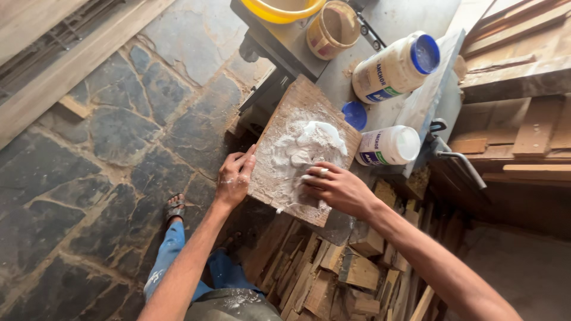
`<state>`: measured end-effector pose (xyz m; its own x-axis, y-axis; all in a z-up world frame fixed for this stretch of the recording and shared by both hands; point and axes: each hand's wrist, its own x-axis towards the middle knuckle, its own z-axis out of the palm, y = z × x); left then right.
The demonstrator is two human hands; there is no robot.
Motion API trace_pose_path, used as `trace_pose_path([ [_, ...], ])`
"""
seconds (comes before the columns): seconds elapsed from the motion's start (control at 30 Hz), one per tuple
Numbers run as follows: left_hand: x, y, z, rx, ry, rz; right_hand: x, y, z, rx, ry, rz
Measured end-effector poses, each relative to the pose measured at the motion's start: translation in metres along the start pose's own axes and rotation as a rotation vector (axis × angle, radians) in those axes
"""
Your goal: The person applies a white substance onto a wood block with a scraper and by hand, smoothing it across the surface. They handle containers of the substance and move wood scraps aside on the workspace.
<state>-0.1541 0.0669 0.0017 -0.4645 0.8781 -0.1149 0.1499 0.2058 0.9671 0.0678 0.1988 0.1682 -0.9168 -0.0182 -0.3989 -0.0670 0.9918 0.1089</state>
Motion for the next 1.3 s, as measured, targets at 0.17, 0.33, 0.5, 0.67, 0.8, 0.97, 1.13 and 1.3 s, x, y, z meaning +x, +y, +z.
trace_pose_path([
  [0.17,-0.002,-0.001,-0.001,-0.02,0.008,0.013,-0.041,-0.016,0.0,0.361,0.357,0.451],
  [0.33,0.002,0.01,-0.005,-0.022,-0.013,0.022,-0.041,-0.047,-0.004,0.655,0.51,1.066],
  [0.5,0.003,0.01,-0.011,0.07,-0.11,0.056,-0.02,-0.076,0.02,0.771,0.604,1.485],
  [0.67,0.005,0.016,-0.016,0.068,-0.154,0.132,0.023,-0.09,0.034,0.771,0.615,1.892],
  [0.8,0.01,0.024,-0.022,0.142,-0.148,0.142,0.05,-0.063,0.037,0.926,0.682,2.134],
  [0.97,0.01,0.015,-0.019,0.097,-0.181,0.119,0.024,-0.05,0.037,1.363,1.088,2.007],
  [1.13,0.01,0.018,-0.018,0.069,-0.169,0.107,0.006,-0.059,0.037,0.567,1.03,1.167],
  [1.3,0.01,0.016,-0.018,0.035,-0.159,0.093,0.002,-0.077,0.046,0.135,0.496,0.907],
])
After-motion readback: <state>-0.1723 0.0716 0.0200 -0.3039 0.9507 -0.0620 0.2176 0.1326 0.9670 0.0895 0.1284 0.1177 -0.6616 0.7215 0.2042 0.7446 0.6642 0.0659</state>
